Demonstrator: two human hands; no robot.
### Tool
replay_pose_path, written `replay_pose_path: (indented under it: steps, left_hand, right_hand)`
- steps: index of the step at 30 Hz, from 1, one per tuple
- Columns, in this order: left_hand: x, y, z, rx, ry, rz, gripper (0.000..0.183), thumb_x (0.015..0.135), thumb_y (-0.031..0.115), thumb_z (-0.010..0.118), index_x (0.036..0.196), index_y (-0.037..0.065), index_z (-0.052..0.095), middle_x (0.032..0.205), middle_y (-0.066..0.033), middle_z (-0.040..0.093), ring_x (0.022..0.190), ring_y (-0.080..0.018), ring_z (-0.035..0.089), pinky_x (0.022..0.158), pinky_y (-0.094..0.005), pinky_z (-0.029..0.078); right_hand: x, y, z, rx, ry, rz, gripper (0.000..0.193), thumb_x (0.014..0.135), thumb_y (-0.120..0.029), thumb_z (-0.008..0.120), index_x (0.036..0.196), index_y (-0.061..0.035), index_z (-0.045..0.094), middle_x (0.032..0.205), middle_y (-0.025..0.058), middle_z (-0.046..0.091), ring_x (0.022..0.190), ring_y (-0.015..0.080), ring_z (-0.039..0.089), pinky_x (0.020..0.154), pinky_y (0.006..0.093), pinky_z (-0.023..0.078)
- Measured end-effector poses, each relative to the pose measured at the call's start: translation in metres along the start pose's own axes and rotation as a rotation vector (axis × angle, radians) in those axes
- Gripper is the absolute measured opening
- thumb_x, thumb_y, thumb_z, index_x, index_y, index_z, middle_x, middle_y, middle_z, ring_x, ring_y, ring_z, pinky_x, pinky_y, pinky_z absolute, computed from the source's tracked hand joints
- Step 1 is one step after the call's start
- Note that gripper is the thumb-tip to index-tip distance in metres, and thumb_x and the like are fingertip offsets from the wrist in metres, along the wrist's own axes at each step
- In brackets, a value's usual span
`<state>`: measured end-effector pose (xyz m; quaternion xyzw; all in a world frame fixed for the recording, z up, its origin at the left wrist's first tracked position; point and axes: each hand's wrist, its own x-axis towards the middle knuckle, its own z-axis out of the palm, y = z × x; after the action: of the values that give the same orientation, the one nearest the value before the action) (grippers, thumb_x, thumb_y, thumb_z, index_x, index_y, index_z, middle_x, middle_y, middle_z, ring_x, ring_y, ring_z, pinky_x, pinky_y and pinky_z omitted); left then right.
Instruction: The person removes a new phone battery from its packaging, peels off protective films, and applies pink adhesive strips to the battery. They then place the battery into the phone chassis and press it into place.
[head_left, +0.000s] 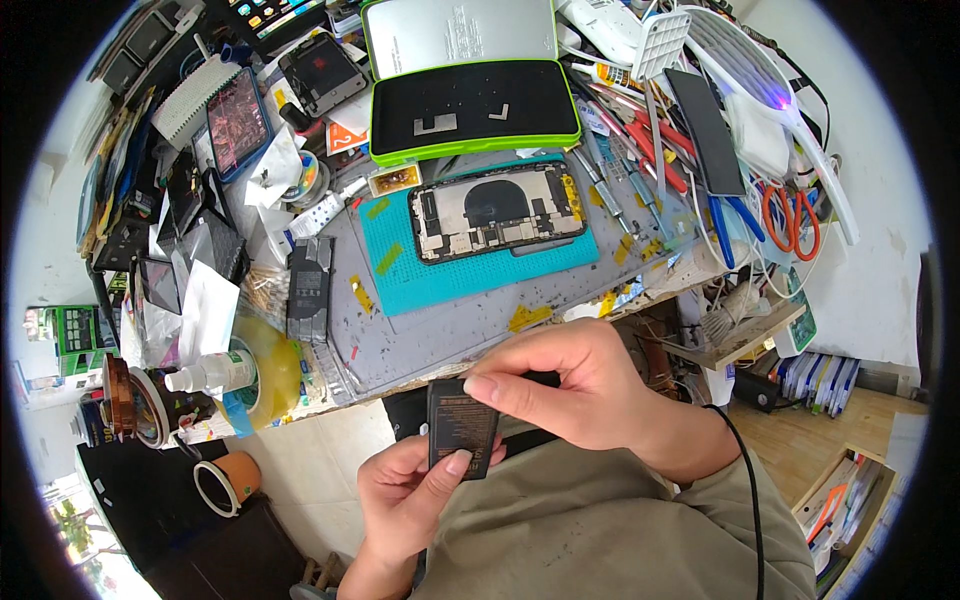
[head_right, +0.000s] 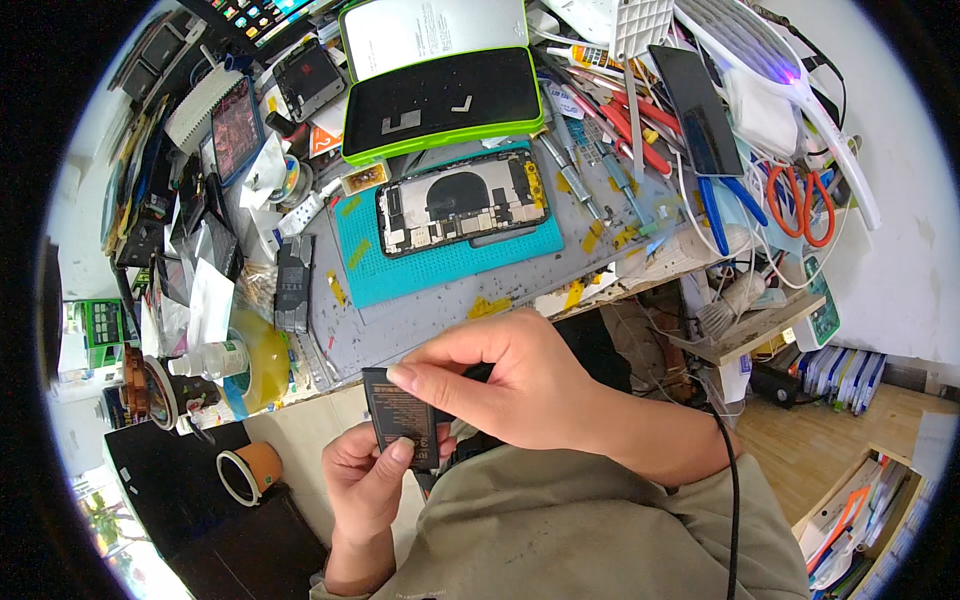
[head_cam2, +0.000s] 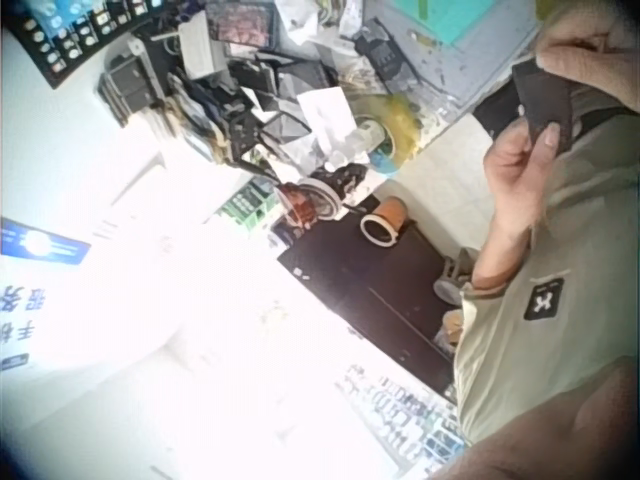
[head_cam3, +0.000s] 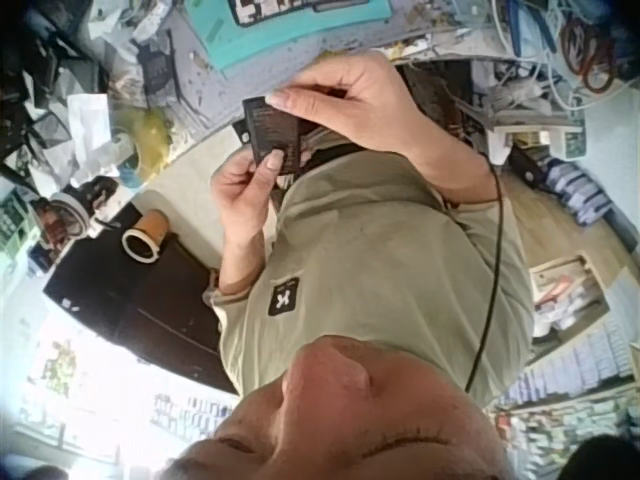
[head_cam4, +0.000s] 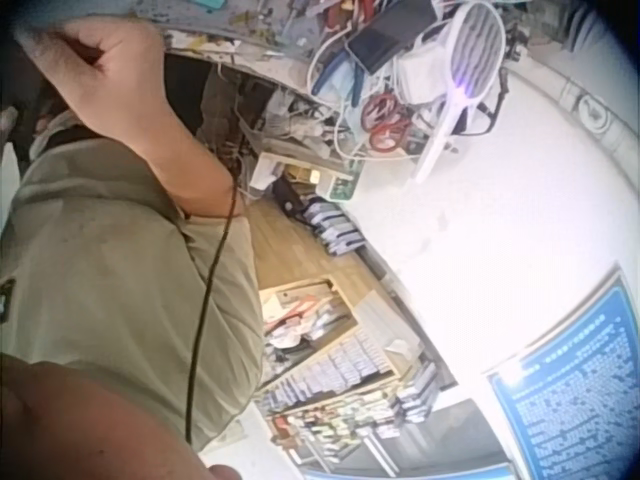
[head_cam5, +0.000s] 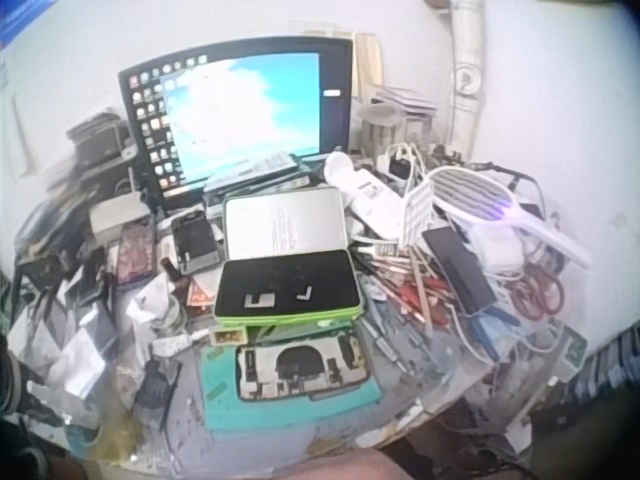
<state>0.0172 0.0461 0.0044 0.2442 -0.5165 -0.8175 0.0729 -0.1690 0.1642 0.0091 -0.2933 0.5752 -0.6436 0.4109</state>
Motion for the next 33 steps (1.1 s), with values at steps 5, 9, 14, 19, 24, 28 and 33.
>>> replay_pose_path:
  steps: [5, 9, 14, 19, 24, 28, 33]
  left_hand:
    - [0.0, -0.004, 0.007, 0.038, 0.055, 0.044, 0.02, 0.099, 0.0, 0.061, 0.115, -0.011, 0.068, 0.105, -0.0167, 0.074, 0.097, -0.0187, 0.07, 0.091, -0.0324, 0.055]
    - [-0.003, -0.012, 0.002, 0.117, 0.156, 0.084, 0.031, 0.093, 0.002, 0.071, 0.12, -0.011, 0.064, 0.108, -0.0133, 0.073, 0.101, -0.0174, 0.068, 0.09, -0.0313, 0.055]
    - [0.005, -0.02, -0.001, 0.958, 0.377, 0.597, 0.072, 0.068, 0.015, 0.094, 0.127, -0.006, 0.059, 0.111, -0.0176, 0.069, 0.095, -0.0241, 0.068, 0.085, -0.0339, 0.055]
    - [0.01, -0.018, -0.005, 1.079, 0.427, 0.729, 0.07, 0.076, 0.022, 0.087, 0.131, -0.009, 0.057, 0.102, -0.0184, 0.069, 0.09, -0.0282, 0.067, 0.078, -0.0352, 0.055]
    - [-0.003, -0.028, -0.004, 0.57, 0.282, 0.486, 0.068, 0.086, 0.02, 0.078, 0.138, -0.014, 0.05, 0.115, -0.0219, 0.069, 0.101, -0.0283, 0.067, 0.082, -0.0365, 0.055]
    - [-0.011, -0.03, -0.009, -0.281, 0.029, 0.127, 0.068, 0.089, 0.036, 0.073, 0.136, -0.007, 0.049, 0.121, -0.0248, 0.061, 0.106, -0.0323, 0.064, 0.097, -0.0432, 0.051]
    - [-0.011, -0.034, -0.014, -0.383, -0.151, 0.167, 0.051, 0.094, 0.03, 0.067, 0.131, -0.004, 0.056, 0.129, -0.0261, 0.056, 0.119, -0.0392, 0.058, 0.104, -0.0522, 0.045]
  right_hand:
    - [-0.004, -0.002, 0.002, 0.07, -0.008, 0.097, 0.018, 0.092, -0.005, 0.073, 0.107, 0.0064, 0.073, 0.092, 0.01, 0.076, 0.08, 0.009, 0.069, 0.071, 0.0242, 0.055]
    - [-0.004, -0.001, 0.007, 0.063, 0.045, -0.014, 0.017, 0.091, -0.004, 0.074, 0.106, 0.0051, 0.074, 0.093, 0.0105, 0.077, 0.08, 0.0097, 0.07, 0.069, 0.0246, 0.055]
    - [-0.003, 0.004, 0.019, -0.288, 0.133, -0.349, 0.018, 0.088, -0.011, 0.077, 0.105, -0.0046, 0.077, 0.078, 0.0102, 0.072, 0.065, 0.0197, 0.068, 0.057, 0.0293, 0.049]
    - [-0.006, 0.005, 0.031, -0.258, 0.077, -0.494, 0.027, 0.085, -0.012, 0.079, 0.108, -0.0011, 0.074, 0.088, 0.0112, 0.074, 0.07, 0.0242, 0.07, 0.062, 0.0328, 0.054]
    - [-0.01, -0.01, 0.026, -0.297, -0.047, -0.467, 0.032, 0.083, -0.01, 0.082, 0.111, 0.002, 0.072, 0.1, 0.0148, 0.075, 0.085, 0.0263, 0.075, 0.071, 0.033, 0.058]
    - [-0.005, -0.013, 0.028, -0.306, -0.001, -0.491, 0.028, 0.082, -0.012, 0.082, 0.105, 0.0, 0.072, 0.082, 0.0079, 0.07, 0.059, 0.0192, 0.063, 0.055, 0.0301, 0.048]
    - [0.003, -0.019, 0.034, -0.315, 0.012, -0.476, 0.027, 0.079, -0.015, 0.085, 0.099, -0.0033, 0.071, 0.074, 0.0048, 0.065, 0.059, 0.0186, 0.061, 0.055, 0.0306, 0.046]
